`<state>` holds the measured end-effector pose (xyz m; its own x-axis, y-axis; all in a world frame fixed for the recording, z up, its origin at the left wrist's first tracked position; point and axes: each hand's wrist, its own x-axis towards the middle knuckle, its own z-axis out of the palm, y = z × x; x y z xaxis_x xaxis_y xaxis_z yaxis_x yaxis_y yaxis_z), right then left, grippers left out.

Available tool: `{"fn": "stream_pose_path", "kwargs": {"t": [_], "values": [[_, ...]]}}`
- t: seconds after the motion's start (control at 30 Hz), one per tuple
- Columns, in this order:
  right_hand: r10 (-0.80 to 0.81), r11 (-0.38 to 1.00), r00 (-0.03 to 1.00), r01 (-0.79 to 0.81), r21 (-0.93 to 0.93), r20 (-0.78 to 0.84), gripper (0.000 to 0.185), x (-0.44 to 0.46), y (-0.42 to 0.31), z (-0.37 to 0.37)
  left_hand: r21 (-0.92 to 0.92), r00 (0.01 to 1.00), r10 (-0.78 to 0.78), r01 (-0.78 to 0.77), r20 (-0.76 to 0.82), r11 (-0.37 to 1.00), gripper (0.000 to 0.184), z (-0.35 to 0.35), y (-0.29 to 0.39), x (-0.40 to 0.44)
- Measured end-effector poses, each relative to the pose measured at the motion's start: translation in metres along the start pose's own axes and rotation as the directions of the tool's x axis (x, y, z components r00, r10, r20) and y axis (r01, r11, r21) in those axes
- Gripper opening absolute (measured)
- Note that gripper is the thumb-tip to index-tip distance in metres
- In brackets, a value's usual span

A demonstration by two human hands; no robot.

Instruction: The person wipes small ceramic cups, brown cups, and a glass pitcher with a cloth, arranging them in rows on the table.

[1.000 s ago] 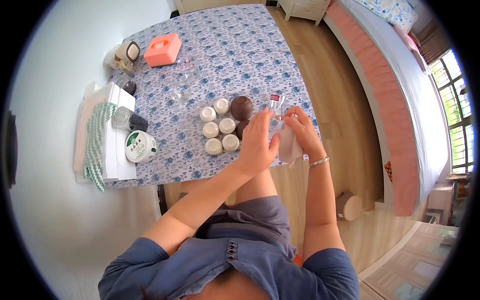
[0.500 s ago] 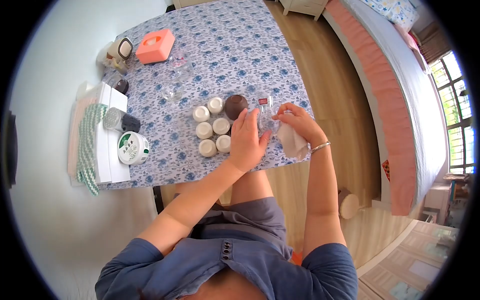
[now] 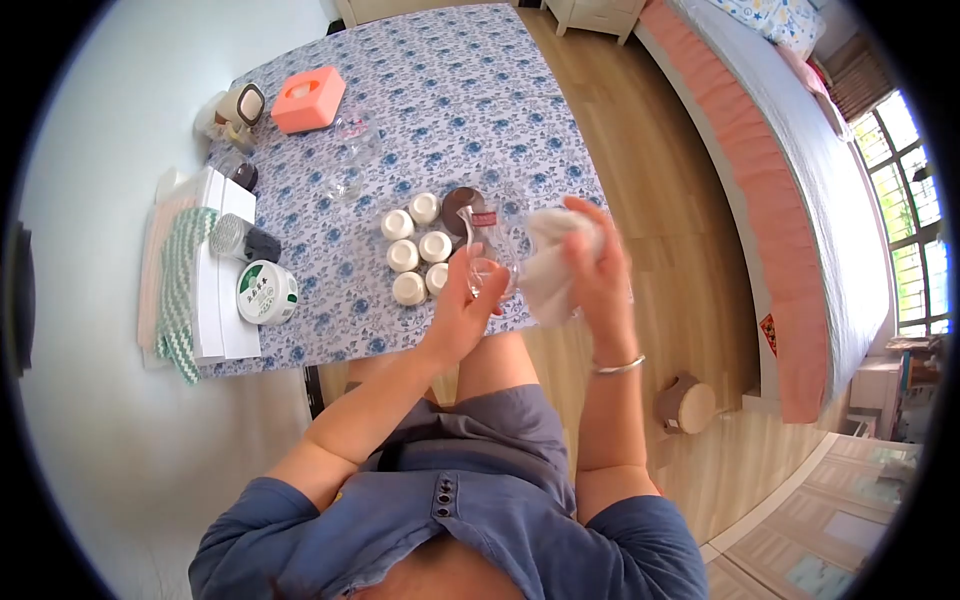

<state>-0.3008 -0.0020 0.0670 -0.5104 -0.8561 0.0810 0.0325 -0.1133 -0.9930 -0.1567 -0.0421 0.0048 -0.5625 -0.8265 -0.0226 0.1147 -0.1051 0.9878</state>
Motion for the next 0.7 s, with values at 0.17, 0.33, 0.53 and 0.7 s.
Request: {"fn": "stream_pose_path", "kwargs": {"t": [0.17,0.33,0.53,0.7], "values": [[-0.423,0.733,0.905,0.365,-0.574,0.036,0.024,-0.036,0.019,0.033,0.038,0.986,0.139,-0.143,0.088,0.989,0.05,-0.006,0.002,-0.026],[0.37,0.879,0.929,-0.35,0.325,0.0,0.04,-0.038,0.012,0.026,-0.185,0.983,-0.061,0.093,0.172,0.978,0.051,-0.027,0.019,-0.044],[0.187,0.98,0.982,-0.189,0.061,0.036,0.035,-0.067,0.029,0.045,-0.175,0.985,0.07,-0.042,0.156,0.984,0.055,-0.04,0.022,-0.064],[0.52,0.691,0.793,-0.608,0.391,0.316,0.038,-0.089,0.025,0.025,-0.128,0.965,0.018,0.016,0.262,0.992,0.057,-0.067,0.016,-0.087]]}}
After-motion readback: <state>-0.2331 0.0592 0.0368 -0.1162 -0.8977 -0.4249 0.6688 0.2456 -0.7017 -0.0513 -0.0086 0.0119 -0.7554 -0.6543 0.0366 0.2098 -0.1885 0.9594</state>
